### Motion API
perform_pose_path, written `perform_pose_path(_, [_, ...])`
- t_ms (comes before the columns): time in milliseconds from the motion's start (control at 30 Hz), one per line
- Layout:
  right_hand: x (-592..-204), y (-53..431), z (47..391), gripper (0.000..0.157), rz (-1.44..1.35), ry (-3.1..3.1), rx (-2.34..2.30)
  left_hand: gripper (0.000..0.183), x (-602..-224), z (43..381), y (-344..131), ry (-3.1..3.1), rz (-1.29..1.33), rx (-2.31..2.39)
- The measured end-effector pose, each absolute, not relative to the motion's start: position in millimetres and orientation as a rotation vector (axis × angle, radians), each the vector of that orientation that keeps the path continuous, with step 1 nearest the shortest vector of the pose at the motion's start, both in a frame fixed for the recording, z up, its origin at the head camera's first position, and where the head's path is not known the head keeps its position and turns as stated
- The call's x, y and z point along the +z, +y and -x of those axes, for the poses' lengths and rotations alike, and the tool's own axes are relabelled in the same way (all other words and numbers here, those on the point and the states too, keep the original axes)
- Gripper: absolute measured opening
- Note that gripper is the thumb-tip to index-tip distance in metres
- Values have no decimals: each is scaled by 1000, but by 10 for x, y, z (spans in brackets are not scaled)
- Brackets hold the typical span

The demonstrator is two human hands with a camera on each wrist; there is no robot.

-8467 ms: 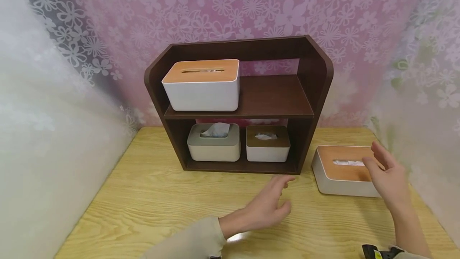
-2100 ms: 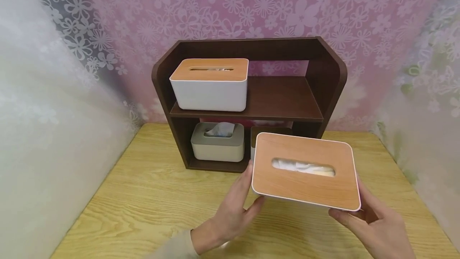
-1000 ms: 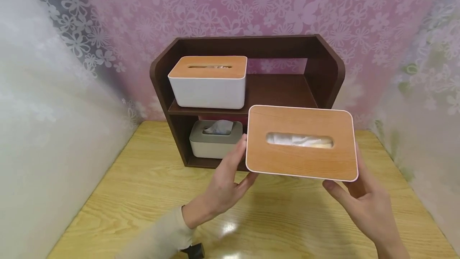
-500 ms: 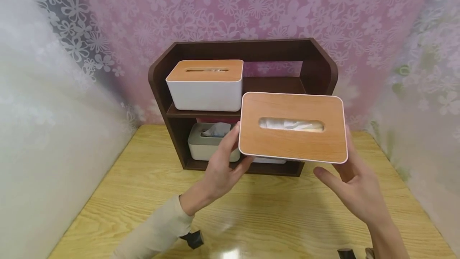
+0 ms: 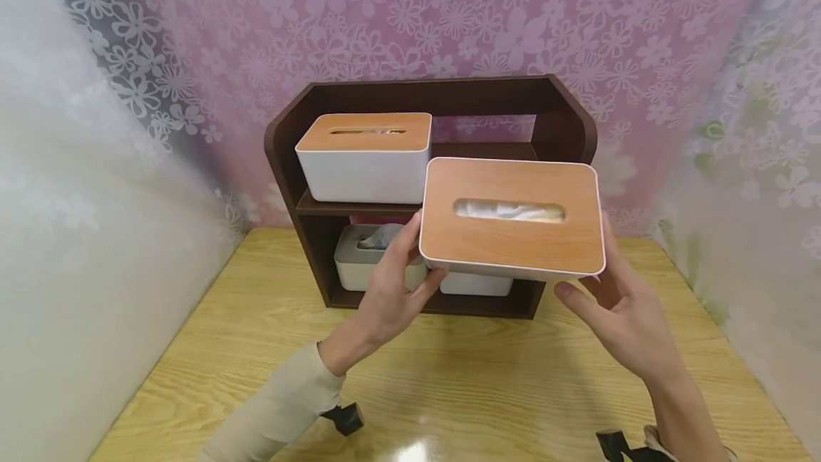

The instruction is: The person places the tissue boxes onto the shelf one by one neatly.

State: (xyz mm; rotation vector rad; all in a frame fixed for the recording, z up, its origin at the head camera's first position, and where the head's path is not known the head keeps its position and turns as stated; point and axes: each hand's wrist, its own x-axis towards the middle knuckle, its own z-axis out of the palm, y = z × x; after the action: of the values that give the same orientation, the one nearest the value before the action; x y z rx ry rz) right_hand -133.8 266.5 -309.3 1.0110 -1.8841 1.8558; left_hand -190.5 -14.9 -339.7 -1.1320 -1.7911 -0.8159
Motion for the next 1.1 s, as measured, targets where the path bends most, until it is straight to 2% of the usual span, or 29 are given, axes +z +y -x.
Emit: perform_pose_path(1100, [-3070,2784,1595,86,-1066,-1895,1847,79,-3271,2067,-145,-1889,1102,-987])
